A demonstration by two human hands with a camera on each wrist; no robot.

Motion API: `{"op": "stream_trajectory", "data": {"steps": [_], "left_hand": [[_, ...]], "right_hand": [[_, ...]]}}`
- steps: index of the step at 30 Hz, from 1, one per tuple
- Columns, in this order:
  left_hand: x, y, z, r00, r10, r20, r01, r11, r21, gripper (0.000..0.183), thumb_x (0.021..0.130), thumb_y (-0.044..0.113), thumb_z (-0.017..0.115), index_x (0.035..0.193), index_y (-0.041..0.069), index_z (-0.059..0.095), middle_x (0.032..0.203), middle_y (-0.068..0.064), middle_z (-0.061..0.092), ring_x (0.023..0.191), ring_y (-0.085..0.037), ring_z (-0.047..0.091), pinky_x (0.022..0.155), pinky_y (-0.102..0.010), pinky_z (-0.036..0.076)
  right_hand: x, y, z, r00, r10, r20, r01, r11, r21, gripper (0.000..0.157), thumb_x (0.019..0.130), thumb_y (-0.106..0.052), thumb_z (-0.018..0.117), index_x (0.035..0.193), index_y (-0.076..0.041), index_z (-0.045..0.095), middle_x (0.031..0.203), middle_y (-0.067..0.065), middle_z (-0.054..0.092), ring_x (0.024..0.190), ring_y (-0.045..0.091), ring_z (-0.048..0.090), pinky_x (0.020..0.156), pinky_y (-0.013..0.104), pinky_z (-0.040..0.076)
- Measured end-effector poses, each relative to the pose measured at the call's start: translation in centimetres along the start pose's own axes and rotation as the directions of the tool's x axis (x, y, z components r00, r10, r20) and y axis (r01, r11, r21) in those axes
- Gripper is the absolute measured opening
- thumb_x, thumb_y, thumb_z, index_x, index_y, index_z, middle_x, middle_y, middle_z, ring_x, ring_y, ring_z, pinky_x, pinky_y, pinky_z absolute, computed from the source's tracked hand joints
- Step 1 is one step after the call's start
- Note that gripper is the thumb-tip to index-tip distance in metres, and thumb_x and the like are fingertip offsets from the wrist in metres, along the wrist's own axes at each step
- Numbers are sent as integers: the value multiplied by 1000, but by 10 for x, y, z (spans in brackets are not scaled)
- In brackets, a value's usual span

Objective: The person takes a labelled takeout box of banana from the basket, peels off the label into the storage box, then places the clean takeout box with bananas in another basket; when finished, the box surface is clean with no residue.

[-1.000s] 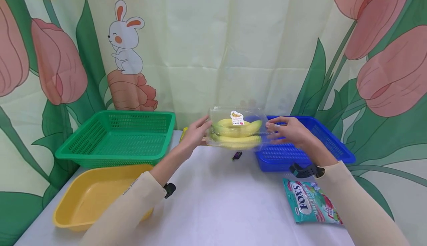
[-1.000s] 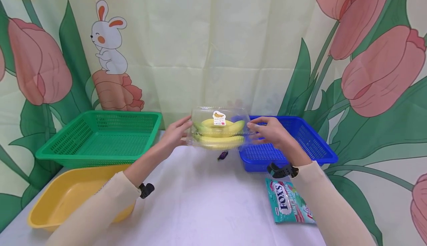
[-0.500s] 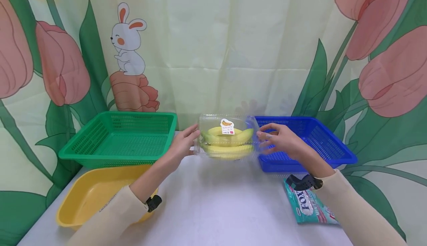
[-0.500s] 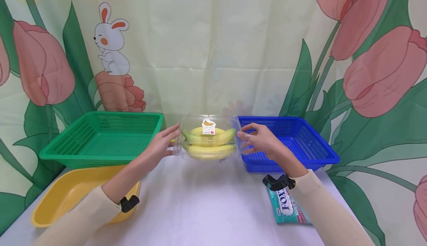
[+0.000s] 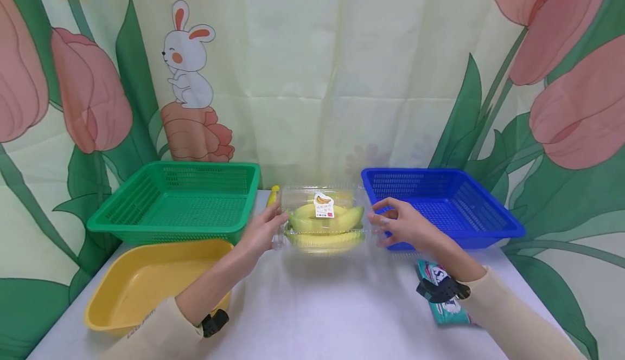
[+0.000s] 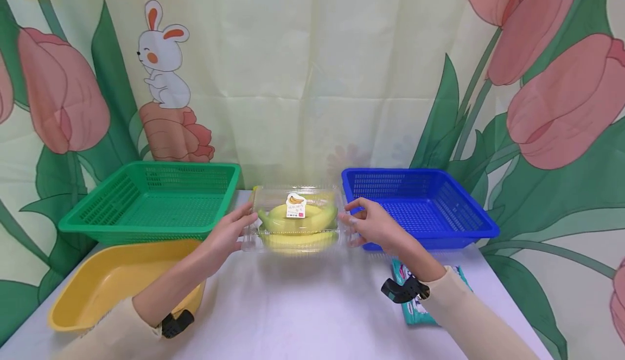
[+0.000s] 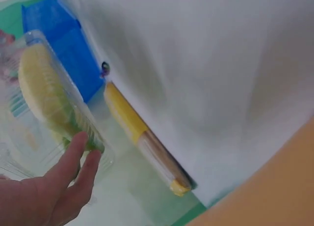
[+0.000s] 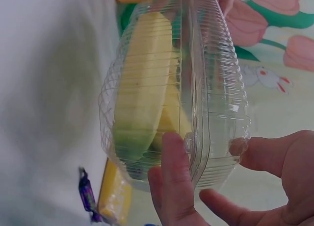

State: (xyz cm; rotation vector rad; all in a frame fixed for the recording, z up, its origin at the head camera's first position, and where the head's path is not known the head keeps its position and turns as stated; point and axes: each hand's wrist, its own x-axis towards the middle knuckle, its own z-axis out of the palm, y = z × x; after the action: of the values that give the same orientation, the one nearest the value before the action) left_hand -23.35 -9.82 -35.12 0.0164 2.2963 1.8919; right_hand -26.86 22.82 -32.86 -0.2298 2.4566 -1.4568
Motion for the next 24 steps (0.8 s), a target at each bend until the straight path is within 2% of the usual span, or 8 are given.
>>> {"op": "stream_trajectory", "data": {"steps": [4, 8, 16, 24], "left_hand": [[-6, -9, 3, 1000, -25, -9, 25, 1000, -10, 67, 111, 31, 47, 171, 14, 20, 175, -22, 24, 156, -48, 35, 119, -68, 41], [-10, -18, 5, 999, -45, -21, 44, 999, -27, 67, 111, 28, 47, 170, 11, 21, 175, -24, 23, 156, -49, 35, 119, -68, 41], [-18, -36, 6, 997, -67, -37, 68, 998, 18, 66, 111, 26, 49, 169, 7, 23, 174, -25, 25, 158, -48, 32, 119, -66, 43], [-19, -48, 10, 993, -96, -67, 101, 992, 76, 67, 108, 25, 53, 168, 8, 26, 172, -25, 29, 161, -50, 23, 126, -69, 32]], "right_hand": [[-5, 8, 10, 1000, 14, -5, -14, 1000, -18, 52, 107, -27, 65, 146, 3, 47, 138, 31, 63, 119, 40, 72, 80, 42, 68], [-7, 15, 19, 999, 30, -17, -31, 999, -35, 50, 106, -27, 67, 143, 2, 50, 130, 29, 68, 107, 32, 76, 78, 43, 68], [-14, 28, 36, 999, 38, -29, -39, 999, -27, 45, 105, -25, 68, 138, 2, 52, 124, 27, 70, 98, 24, 75, 75, 44, 68], [-18, 41, 49, 995, 82, -49, -85, 995, -60, 44, 104, -27, 69, 136, -1, 54, 125, 23, 70, 97, 22, 74, 73, 43, 68]]}}
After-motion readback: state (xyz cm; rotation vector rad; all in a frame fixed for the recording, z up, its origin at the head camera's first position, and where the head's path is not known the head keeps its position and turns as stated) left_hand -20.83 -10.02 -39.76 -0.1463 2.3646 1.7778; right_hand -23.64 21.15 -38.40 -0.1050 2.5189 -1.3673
